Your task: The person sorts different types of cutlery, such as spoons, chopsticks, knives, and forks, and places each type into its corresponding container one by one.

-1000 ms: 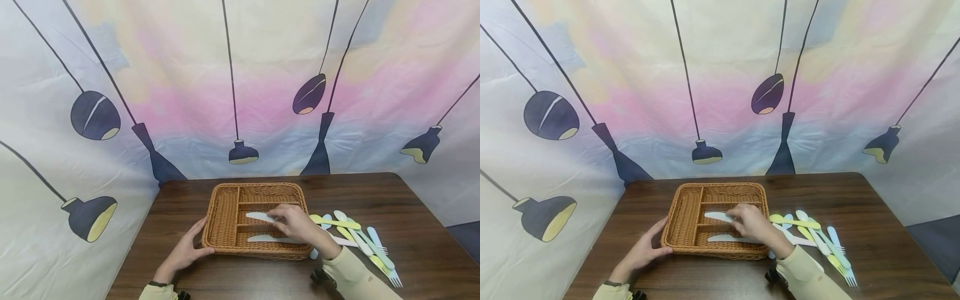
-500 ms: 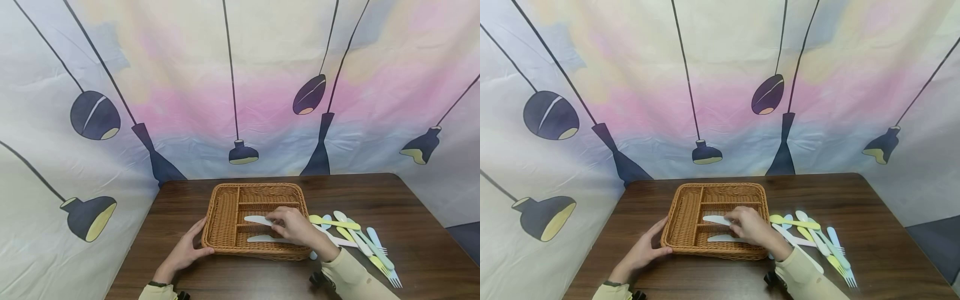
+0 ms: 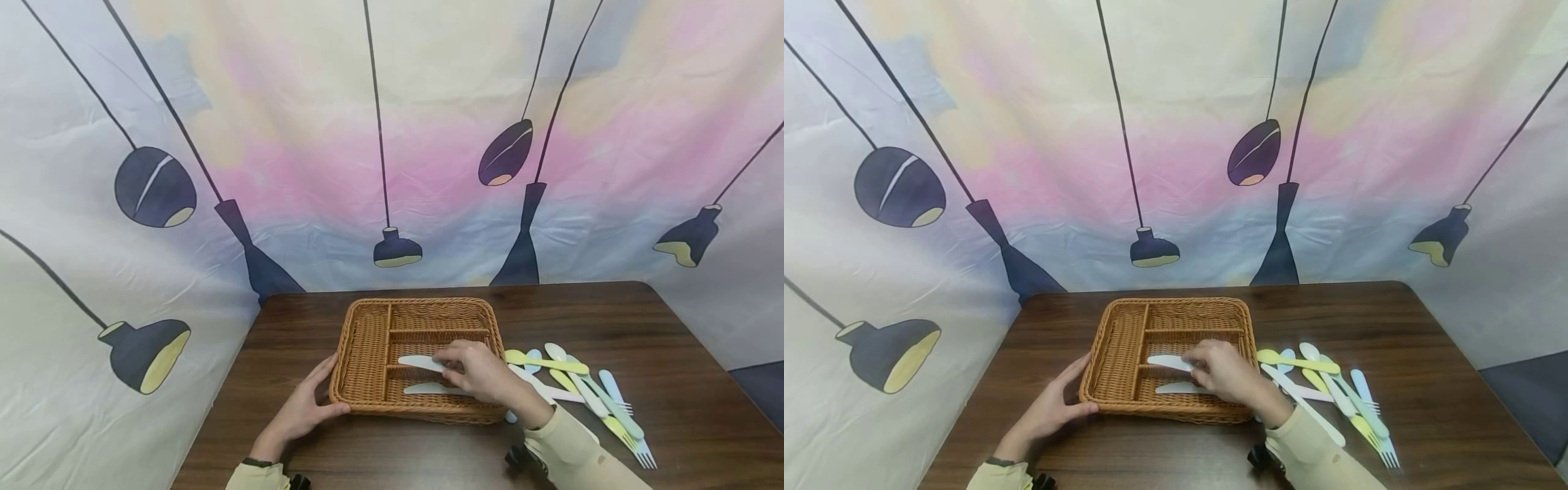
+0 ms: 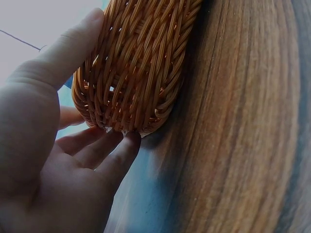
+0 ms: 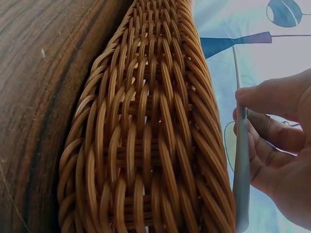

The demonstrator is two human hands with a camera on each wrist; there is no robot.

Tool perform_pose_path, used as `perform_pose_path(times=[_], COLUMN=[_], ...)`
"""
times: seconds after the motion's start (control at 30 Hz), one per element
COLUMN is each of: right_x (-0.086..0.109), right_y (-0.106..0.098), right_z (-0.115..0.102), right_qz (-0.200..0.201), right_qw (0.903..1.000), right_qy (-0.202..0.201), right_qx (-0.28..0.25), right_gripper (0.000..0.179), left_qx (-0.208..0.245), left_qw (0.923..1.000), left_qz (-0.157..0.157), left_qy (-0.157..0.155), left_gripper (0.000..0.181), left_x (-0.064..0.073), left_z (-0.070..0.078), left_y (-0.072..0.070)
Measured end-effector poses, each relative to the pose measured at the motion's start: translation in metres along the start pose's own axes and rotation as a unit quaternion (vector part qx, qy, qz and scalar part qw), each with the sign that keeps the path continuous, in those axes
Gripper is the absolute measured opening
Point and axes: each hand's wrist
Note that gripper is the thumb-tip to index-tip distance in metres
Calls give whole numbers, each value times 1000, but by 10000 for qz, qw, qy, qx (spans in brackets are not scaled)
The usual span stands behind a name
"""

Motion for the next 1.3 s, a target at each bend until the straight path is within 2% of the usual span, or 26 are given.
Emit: perform_pose_path(times=[0.43, 0.73, 1.07, 1.3], right_x=[1, 1, 2, 4], right_y=[2, 1, 1, -1], right_z=[2, 3, 6, 7], right_qz=[-11, 135, 393, 453], right_qw=[9999, 9998, 9990, 9989], right_qy=[6, -137, -183, -111], right_qx=[-137, -109, -136, -101], right_gripper=[32, 34, 34, 34], left_qx=[-68, 83, -218, -241], left_qw=[10000, 9999, 9997, 9997], left_qz=[28, -46, 71, 68], left_qy=[20, 33, 12, -10], left_gripper=[102, 102, 102, 101], left_x=[0, -1, 0, -1], left_z=[-3, -3, -2, -3], left_y=[1, 1, 0, -1])
Point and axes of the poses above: each hand's wrist, its own x-axis away from the middle knuckle, its own y-axis out of the palm, z = x × y, and after that the axes turned 3 degrees about -y, right-handed
